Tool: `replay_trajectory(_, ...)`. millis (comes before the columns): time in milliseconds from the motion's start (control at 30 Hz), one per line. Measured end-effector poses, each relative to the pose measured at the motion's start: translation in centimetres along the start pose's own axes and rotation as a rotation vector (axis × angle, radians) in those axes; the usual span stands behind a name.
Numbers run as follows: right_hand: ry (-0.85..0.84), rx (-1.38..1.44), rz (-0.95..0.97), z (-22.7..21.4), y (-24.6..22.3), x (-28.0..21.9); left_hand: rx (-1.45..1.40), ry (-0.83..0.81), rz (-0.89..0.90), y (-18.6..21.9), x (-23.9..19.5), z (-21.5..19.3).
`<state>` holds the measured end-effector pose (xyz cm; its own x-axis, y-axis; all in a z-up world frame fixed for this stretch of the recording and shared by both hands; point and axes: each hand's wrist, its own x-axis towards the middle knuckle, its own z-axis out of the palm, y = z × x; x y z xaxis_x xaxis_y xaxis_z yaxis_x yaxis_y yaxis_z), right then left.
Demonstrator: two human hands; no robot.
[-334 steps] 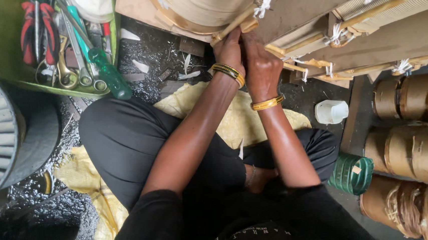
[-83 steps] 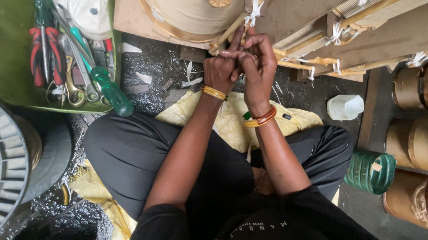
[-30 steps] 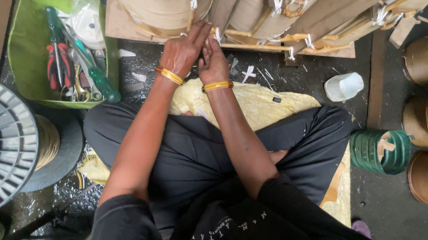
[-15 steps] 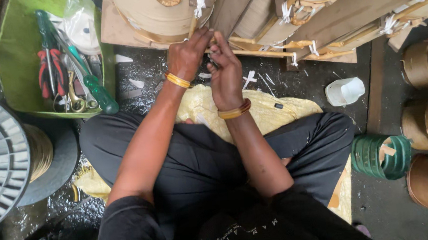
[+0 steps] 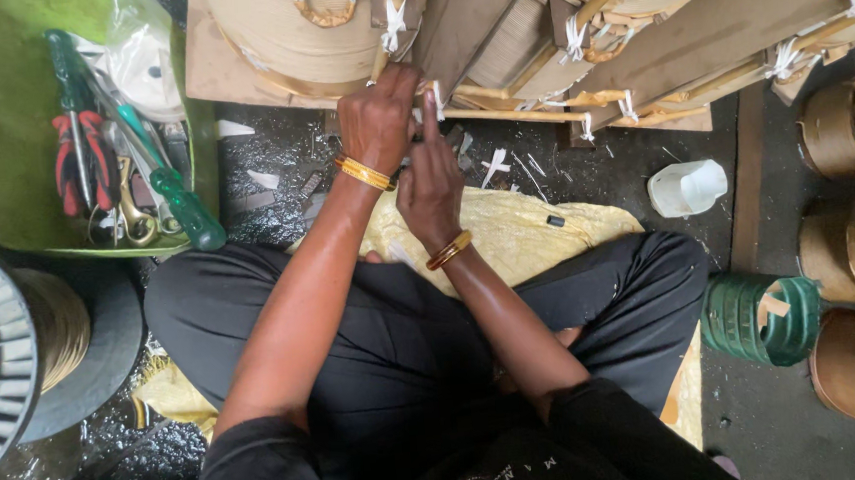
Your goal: The person sits on the floor and assembles cylindrical objects by wrapping thin strips of material around their edges and securing them with white ties. The person handles the strips and ties by hand, repeatedly wrapping and fastening them to the cylinders.
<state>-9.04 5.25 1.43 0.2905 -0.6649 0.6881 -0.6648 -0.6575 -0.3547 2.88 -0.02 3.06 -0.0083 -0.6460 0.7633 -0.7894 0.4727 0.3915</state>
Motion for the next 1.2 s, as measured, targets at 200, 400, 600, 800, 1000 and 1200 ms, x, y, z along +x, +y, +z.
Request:
replay_trajectory(200, -0.173, -0.238, 0.029, 2.4, 1.0, -1.1, 0.072, -0.049, -0.033, 0.6, 0.3, 0.3)
replay_trajectory(400, -0.202, -0.217, 0.102, 1.4, 0.2, 0.1, -0.011, -0.049, -0.146, 1.9, 0.0, -3.2)
replay_trajectory(600, -0.235, -0.143, 0.055, -2.7, 0.6, 5.2, -0.09, -0.093, -0.349, 1.7, -1.3, -6.1)
replay_trajectory(800, -0.2, -0.111, -0.081, -4.8, -0.8, 1.9, 0.008, -0.453, -0.493, 0.7, -0.9, -4.8)
replay_trajectory(1000, -0.33, -0.415, -0.17, -3.4, 1.4, 1.3, -0.139, -0.433, -0.533, -0.3, -2.5, -4.3)
replay_trajectory(1200, -0.357, -0.371, -0.11, -3.8, 1.6, 4.8, -0.604, -0.588, -0.72, -0.8, -2.9, -3.3)
